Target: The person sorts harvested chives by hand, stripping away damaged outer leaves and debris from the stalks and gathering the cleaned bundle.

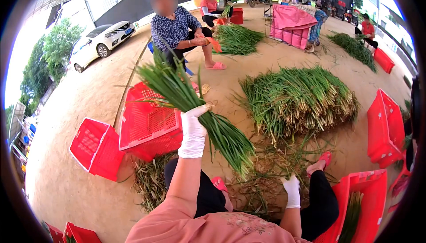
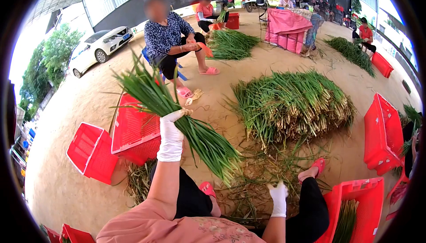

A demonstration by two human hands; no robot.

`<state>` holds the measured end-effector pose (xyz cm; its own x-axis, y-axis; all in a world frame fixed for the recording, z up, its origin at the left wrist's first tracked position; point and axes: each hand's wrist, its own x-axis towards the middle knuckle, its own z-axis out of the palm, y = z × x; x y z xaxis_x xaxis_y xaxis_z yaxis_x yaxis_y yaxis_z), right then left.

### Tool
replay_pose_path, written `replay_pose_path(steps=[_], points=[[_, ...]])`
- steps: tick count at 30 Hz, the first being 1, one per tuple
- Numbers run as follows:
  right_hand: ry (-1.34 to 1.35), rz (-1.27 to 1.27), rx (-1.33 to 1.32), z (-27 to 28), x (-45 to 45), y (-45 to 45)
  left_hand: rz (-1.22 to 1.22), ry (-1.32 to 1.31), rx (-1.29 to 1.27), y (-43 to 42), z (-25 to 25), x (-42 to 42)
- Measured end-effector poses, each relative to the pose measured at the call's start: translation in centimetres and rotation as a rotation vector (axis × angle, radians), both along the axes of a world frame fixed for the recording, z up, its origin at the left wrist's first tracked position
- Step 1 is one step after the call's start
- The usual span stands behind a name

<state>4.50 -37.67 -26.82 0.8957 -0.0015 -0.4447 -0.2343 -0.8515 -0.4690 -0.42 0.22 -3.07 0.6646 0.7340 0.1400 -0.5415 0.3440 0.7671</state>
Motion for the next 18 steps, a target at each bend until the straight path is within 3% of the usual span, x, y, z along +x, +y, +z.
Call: replay_pose_path(steps=[1, 2, 5, 7, 8, 9, 12, 13, 16, 18], points=[[-0.002, -0.006, 0.642, 0.1, 0.5, 1.6, -0.025, 0.051, 0.011, -1.7, 1.3, 0.3], [-0.015, 0.132, 0.727, 0.7, 0.7, 2.3, -0.05, 0.109, 0.019, -4.0, 2.6, 0.3], [-0.054, 0.498, 1.082, 11.4, 0.0, 7.7, -0.238, 0.194, 0.126, -10.0, 3.4, 2.0], [-0.202, 0.596, 1.277, 12.8, 1.1, 10.3, -0.36, 0.227, 0.261, -13.8, 2.5, 4.0], [0.034, 0.495, 1.522, 15.6, 0.8, 11.5, -0.41, 0.227, 0.343, -15.5, 1.8, 5.1], [-0.103, 0.395, 1.43, 16.0, 1.3, 12.2, -0.444, 0.262, 0.346, -16.7, 1.1, 6.0], [-0.084, 0.121, 1.551, 14.9, 3.5, 12.1, -0.501, 0.487, 0.351, -19.0, 2.6, 8.5], [-0.069, 0.084, 1.671, 13.0, 4.8, 11.8, -0.666, 0.372, 0.385, -18.7, 0.7, 10.7], [0.049, -0.082, 1.794, 16.1, 4.9, 10.2, -0.918, 0.446, 0.673, -19.8, 3.8, 12.0], [0.187, -0.103, 1.853, 15.3, 6.4, 8.9, -0.883, 0.448, 1.055, -19.7, 5.9, 12.7]])
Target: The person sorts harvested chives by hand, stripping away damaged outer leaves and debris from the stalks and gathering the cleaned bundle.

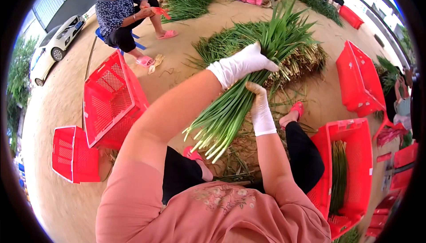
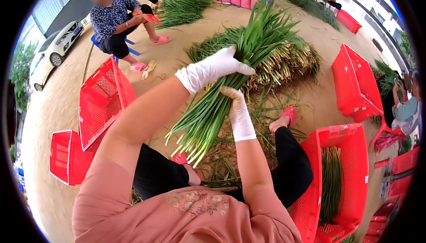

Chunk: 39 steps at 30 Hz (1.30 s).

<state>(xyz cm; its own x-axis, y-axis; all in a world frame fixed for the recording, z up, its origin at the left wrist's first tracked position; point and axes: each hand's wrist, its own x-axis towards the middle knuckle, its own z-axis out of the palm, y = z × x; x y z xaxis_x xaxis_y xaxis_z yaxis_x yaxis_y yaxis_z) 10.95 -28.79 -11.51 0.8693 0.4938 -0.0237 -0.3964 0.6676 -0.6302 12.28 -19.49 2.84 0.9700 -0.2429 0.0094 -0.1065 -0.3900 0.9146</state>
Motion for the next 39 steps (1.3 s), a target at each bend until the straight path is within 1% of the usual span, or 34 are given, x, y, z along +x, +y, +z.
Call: replay_pose_path(steps=[1, 2, 3, 4, 5, 6, 7, 8, 9, 11, 12, 14, 16, 17, 18, 19, 20, 21, 23, 24, 25, 26, 27, 28, 30, 31, 32, 33, 34, 35, 36, 37, 38, 39], points=[[-0.043, -0.051, 0.083, -0.4, 0.6, -0.3, -0.007, -0.047, 0.153, 0.4, 1.3, 0.2], [-0.053, -0.003, 0.159, 0.1, 1.0, -0.9, -0.013, -0.095, 0.304, 1.1, 2.2, 0.5], [-0.079, -0.01, 0.268, 0.6, 1.0, -1.3, -0.052, -0.181, 0.363, 2.4, 2.3, 1.5], [-0.109, -0.019, 0.378, 1.2, 1.0, -1.6, -0.055, -0.201, 0.318, 3.6, 2.7, 1.2], [-0.147, -0.029, 0.417, 1.1, 1.4, -2.2, -0.07, -0.129, 0.256, 4.8, 3.4, 0.4], [-0.103, -0.031, 0.518, 0.7, 1.9, -2.9, -0.066, -0.071, 0.157, 6.0, 3.1, -0.1], [-0.108, -0.066, 0.535, 0.4, 2.2, -3.5, -0.108, -0.013, 0.058, 7.2, 2.9, -1.3], [-0.113, -0.101, 0.554, 0.2, 2.6, -4.2, -0.074, 0.028, 0.031, 8.4, 1.5, -1.9], [-0.125, -0.093, 0.59, -0.1, 2.9, -4.9, -0.088, 0.012, 0.073, 10.0, -1.1, -1.7], [-0.125, -0.112, 0.635, -0.8, 3.1, -5.8, -0.181, 0.138, 0.057, 10.9, -4.3, -4.2], [-0.119, -0.126, 0.632, -1.4, 3.3, -6.1, -0.184, 0.207, -0.062, 10.8, -6.0, -5.7], [-0.143, -0.014, 0.722, -2.7, 3.9, -6.8, -0.217, 0.233, -0.219, 10.0, -7.5, -8.6], [-0.252, 0.091, 0.738, -4.3, 4.6, -7.6, -0.13, 0.145, -0.314, 9.2, -8.3, -11.0], [-0.241, 0.12, 0.798, -4.5, 4.5, -7.7, -0.067, 0.152, -0.419, 8.8, -8.0, -12.2], [-0.227, 0.146, 0.86, -4.7, 4.3, -7.8, 0.021, 0.166, -0.441, 8.7, -8.7, -13.1], [-0.219, 0.11, 0.837, -4.9, 4.0, -8.1, 0.058, 0.098, -0.348, 8.7, -8.7, -14.2], [-0.126, 0.081, 0.832, -5.5, 3.8, -8.7, 0.095, 0.027, -0.255, 8.7, -8.6, -14.8], [-0.12, 0.083, 0.828, -5.9, 3.9, -8.5, 0.099, 0.031, -0.259, 9.0, -8.8, -14.9], [-0.165, 0.135, 0.837, -6.3, 4.0, -8.2, 0.138, -0.08, -0.137, 9.3, -9.0, -14.7], [-0.189, 0.159, 0.84, -6.5, 4.0, -8.3, 0.136, -0.079, -0.141, 9.4, -10.0, -13.9], [-0.214, 0.182, 0.845, -6.5, 4.0, -8.3, 0.079, -0.042, -0.104, 9.5, -11.5, -12.7], [-0.243, 0.208, 0.849, -6.3, 4.1, -8.2, 0.022, -0.008, -0.066, 9.3, -11.8, -11.9], [-0.204, 0.217, 0.775, -6.2, 3.9, -8.2, -0.14, 0.144, -0.225, 8.7, -12.0, -11.5], [-0.185, 0.166, 0.695, -5.5, 3.5, -7.7, -0.214, 0.252, -0.297, 7.8, -12.9, -11.4], [-0.122, 0.067, 0.558, -4.1, 2.8, -6.7, -0.3, 0.174, -0.085, 5.6, -15.6, -12.4], [-0.101, -0.068, 0.419, -3.2, 2.4, -6.3, -0.275, 0.248, -0.185, 4.6, -16.1, -13.6], [-0.065, -0.14, 0.322, -3.2, 2.6, -6.1, -0.25, 0.321, -0.284, 3.8, -16.6, -14.8], [-0.07, -0.146, 0.272, -3.2, 2.9, -6.1, -0.146, 0.407, -0.505, 2.9, -18.1, -15.6], [-0.069, -0.153, 0.22, -3.3, 2.9, -6.2, -0.11, 0.424, -0.592, 2.5, -19.5, -16.2], [-0.069, -0.022, 0.326, -3.6, 3.3, -5.5, -0.11, 0.454, -0.64, 2.2, -20.5, -16.8], [0.042, -0.067, 0.298, -4.1, 3.2, -4.9, -0.109, 0.481, -0.69, 2.1, -21.2, -17.1], [0.08, -0.117, 0.223, -4.6, 3.2, -4.3, -0.068, 0.588, -0.698, 1.9, -19.6, -17.5], [0.117, -0.167, 0.151, -4.6, 2.9, -3.7, -0.041, 0.635, -0.779, 1.7, -19.2, -18.0], [0.206, -0.092, 0.133, -4.5, 1.6, -3.8, -0.019, 0.665, -0.852, 1.4, -18.9, -18.4]])
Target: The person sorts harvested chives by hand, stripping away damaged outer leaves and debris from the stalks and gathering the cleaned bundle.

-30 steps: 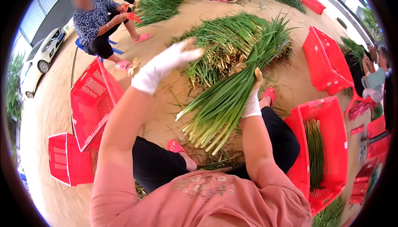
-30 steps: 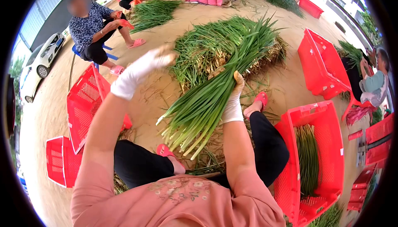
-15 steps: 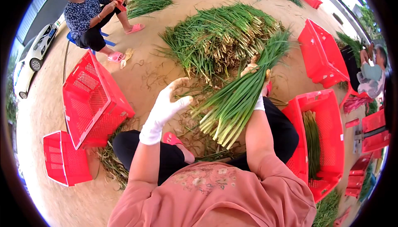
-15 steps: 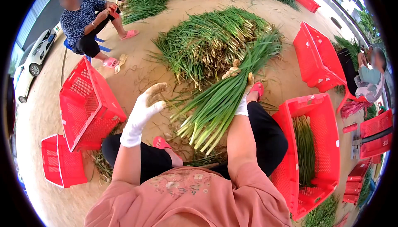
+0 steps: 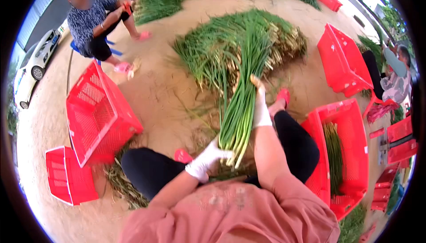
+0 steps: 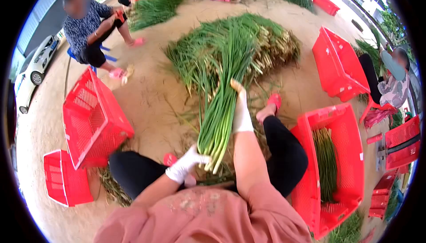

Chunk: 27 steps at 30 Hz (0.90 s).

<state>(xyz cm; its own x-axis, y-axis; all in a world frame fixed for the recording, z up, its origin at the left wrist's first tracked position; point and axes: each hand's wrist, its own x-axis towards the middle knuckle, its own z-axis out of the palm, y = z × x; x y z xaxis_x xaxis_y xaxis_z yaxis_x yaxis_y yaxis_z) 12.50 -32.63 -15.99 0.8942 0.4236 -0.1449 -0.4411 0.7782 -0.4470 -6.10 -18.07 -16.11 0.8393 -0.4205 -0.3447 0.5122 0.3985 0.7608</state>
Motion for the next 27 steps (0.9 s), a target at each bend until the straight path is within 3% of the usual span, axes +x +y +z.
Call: replay_pose_path(steps=[3, 6, 10, 13, 15, 17, 19, 22, 25, 27], points=[[-0.008, -0.087, -0.011, -3.0, 2.9, 1.0, 0.157, -0.08, -0.09, -1.7, -1.6, -0.9], [-0.021, -0.042, -0.096, -4.9, 1.0, 1.2, 0.097, 0.078, -0.231, -2.7, -0.6, -1.7], [-0.03, -0.046, -0.171, -7.9, 1.3, 3.0, 0.253, 0.12, -0.01, -4.3, -1.4, -1.6], [0.033, 0.034, -0.205, -9.4, 1.6, 4.0, 0.276, 0.267, -0.088, -3.3, -1.8, -1.5], [0.244, 0.117, -0.305, -6.0, -0.6, 4.4, 0.27, 0.304, -0.158, -2.1, -4.2, -1.9], [0.101, 0.026, -0.485, -9.2, -0.9, 3.5, 0.44, 0.335, -0.085, -2.0, -6.6, -1.7], [0.471, 0.03, -0.59, -11.3, -3.1, 2.4, 0.429, 0.471, -0.059, -1.0, -8.8, -0.7], [0.421, 0.274, -0.706, -15.2, -8.1, 2.0, 0.376, 0.578, -0.062, 0.2, -15.9, 0.2], [0.386, 0.454, -0.703, -17.3, -12.3, 2.4, 0.311, 0.623, -0.06, 0.4, -17.5, -0.2], [0.464, 0.466, -0.621, -17.4, -13.3, 1.9, 0.27, 0.619, -0.243, 0.4, -16.3, -0.6]])
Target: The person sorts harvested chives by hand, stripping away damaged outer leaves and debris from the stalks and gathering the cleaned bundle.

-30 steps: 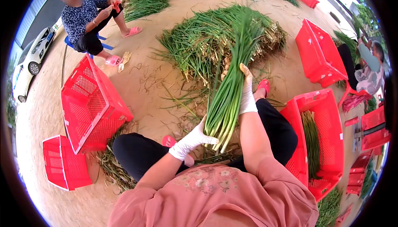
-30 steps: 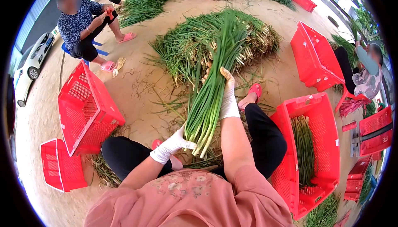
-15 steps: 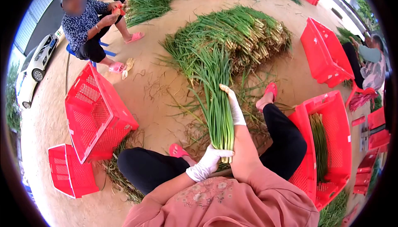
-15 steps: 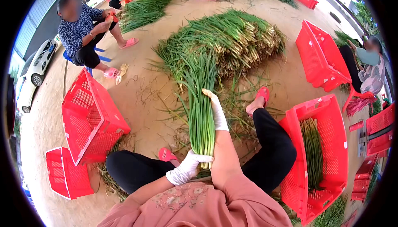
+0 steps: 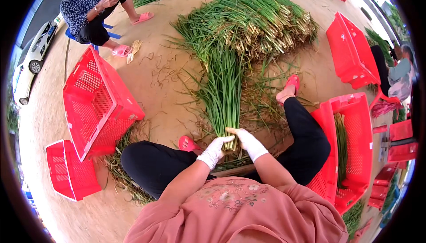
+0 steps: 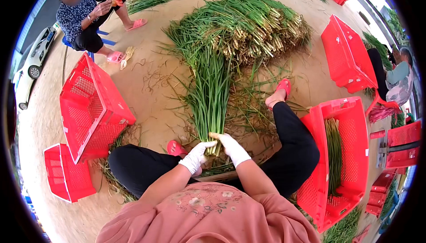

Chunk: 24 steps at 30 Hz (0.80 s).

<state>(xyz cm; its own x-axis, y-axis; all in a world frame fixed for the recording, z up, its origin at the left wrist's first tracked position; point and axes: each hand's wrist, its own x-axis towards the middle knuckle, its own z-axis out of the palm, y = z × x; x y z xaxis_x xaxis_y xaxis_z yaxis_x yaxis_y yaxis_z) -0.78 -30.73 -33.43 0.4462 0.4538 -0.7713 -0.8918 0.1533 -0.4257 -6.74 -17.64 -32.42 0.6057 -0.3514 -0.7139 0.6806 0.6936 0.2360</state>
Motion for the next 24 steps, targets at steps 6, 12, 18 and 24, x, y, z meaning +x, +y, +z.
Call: replay_pose_path(steps=[6, 12, 18, 24], points=[[0.247, -0.264, 0.234, -0.3, 0.2, -1.9, 0.122, 0.003, -0.262, 0.8, 1.6, 0.3], [-0.221, 0.129, -0.212, -0.4, -0.8, -0.5, 0.042, -0.027, -0.156, 0.6, -0.2, 0.3], [-0.264, 0.19, -0.185, 0.4, -1.2, -1.2, 0.145, -0.041, -0.264, 0.4, 1.0, -0.1], [-0.376, -0.093, -0.362, 1.7, -1.3, -0.2, 0.208, 0.015, -0.255, -0.2, 0.0, 0.3]])
